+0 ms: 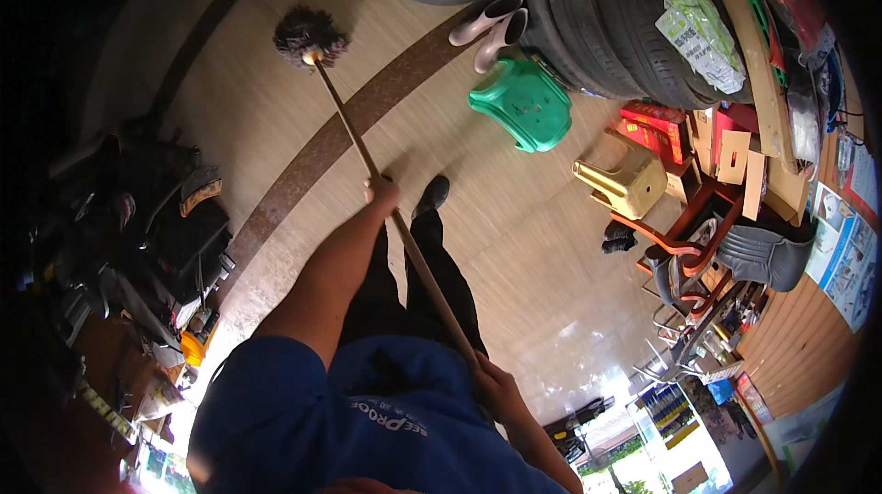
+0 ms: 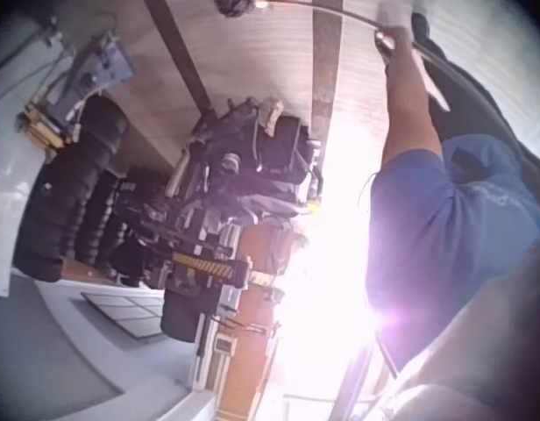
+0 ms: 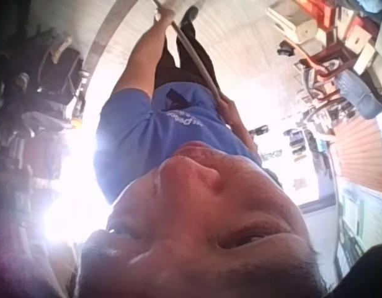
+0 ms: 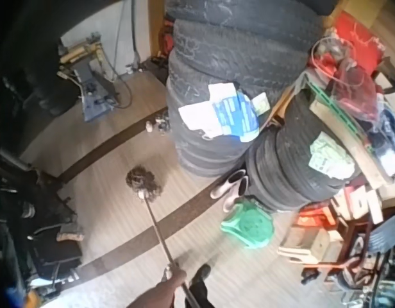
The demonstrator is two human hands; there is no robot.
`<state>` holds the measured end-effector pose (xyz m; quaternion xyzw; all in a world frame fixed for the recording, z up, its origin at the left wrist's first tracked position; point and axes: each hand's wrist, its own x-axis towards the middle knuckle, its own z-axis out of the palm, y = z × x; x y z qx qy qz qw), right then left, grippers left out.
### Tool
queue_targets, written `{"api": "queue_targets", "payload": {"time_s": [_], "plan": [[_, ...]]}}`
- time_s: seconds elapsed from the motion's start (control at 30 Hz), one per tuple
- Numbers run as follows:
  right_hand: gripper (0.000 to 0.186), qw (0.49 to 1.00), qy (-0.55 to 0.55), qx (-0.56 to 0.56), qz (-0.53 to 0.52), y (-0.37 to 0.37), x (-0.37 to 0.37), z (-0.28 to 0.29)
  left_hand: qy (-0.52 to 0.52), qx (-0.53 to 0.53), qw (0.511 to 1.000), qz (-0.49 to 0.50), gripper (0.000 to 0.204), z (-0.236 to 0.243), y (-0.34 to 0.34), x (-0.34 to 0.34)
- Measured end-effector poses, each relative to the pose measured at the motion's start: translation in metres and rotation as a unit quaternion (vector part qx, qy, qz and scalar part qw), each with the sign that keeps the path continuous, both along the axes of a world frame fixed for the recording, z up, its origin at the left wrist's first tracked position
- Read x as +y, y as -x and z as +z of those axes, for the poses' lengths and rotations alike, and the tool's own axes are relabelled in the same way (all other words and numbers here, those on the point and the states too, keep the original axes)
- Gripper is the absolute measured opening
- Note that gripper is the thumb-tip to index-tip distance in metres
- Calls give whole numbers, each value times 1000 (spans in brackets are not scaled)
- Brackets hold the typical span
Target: The person mops the floor of a cluttered garage or workshop using a string mop. They dip the mop into a bucket, wring it, and mop various sections of the concrete and tiled floor, moving around equipment, tires, and storage items.
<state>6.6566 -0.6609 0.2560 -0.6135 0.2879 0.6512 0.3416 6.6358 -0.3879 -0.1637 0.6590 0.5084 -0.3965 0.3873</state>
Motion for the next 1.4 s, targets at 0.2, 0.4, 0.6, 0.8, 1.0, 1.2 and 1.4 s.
{"api": "queue_targets", "payload": {"time_s": [0.2, 0.4, 0.6, 0.8, 1.0, 1.2, 1.4], "plan": [[46, 992, -5, -56, 116, -13, 42, -18, -41, 12, 974, 220, 21, -42, 6, 52], [46, 998, 34, 0, 61, -8, 7, 15, -40, 20, 998, -53, 30, -22, 13, -4], [46, 970, -54, -174, 162, -6, 48, -24, 16, 6, 998, 66, 22, -18, -10, 80], [45, 988, 65, -60, 130, -9, 25, 29, -28, 37, 988, 146, 46, -20, 33, -11], [46, 982, -4, -137, 128, 15, 29, -1, -4, 1, 984, 179, 40, 20, -8, 54], [43, 973, 18, -150, 177, 11, 55, -3, -9, -10, 969, 248, 37, -13, 16, 64], [40, 993, 108, -25, 40, 24, 9, 55, 24, 12, 957, 290, 47, 75, 13, -27]]}}
